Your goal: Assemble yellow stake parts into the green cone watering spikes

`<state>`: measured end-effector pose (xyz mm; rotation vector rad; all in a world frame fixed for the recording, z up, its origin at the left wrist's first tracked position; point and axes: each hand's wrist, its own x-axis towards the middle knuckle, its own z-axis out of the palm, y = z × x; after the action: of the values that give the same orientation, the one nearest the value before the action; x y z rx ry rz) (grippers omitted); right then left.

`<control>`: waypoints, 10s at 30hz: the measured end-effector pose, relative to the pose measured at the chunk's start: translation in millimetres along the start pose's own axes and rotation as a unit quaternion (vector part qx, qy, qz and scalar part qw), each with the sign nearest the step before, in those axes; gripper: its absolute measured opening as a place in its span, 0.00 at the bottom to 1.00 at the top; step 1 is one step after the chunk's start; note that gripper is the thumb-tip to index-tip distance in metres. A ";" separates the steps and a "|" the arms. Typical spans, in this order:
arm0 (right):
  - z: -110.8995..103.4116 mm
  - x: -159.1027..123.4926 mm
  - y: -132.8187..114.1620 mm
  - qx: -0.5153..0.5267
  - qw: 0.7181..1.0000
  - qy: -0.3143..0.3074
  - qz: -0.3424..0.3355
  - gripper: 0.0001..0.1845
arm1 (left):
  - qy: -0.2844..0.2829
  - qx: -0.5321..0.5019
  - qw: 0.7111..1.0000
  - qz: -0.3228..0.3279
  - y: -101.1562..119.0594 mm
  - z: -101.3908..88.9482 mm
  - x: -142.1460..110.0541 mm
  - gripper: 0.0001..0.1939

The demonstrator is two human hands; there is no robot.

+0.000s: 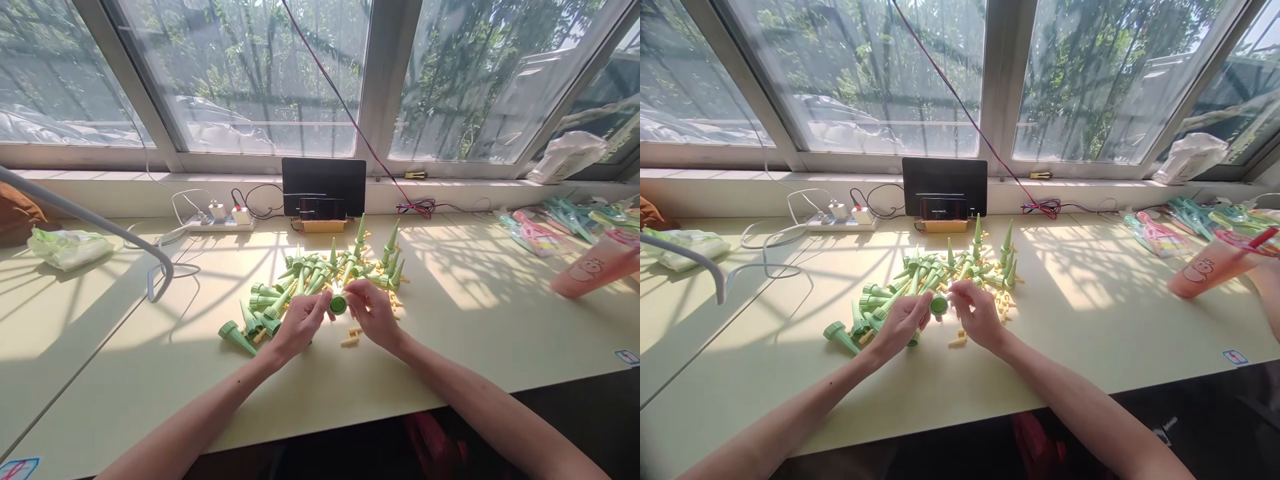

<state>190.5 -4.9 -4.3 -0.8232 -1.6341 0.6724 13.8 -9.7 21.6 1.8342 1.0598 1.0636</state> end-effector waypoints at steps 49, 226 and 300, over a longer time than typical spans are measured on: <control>0.6 0.2 1.9 -0.037 0.999 0.002 -0.015 0.03 | 0.039 0.079 0.995 0.040 -0.5 3.8 -2.0 0.32; -0.2 -1.6 3.4 -0.032 0.999 -0.004 0.004 0.04 | 0.042 0.048 0.997 -0.047 10.4 4.9 -3.9 0.33; 4.6 -2.0 3.1 0.029 0.999 -0.022 0.040 0.03 | 0.092 0.235 0.949 0.191 -22.0 2.7 3.0 0.11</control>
<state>186.8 -4.6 -8.9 -0.8393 -1.6196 0.7953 11.0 0.7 2.0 2.4340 1.1696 1.3074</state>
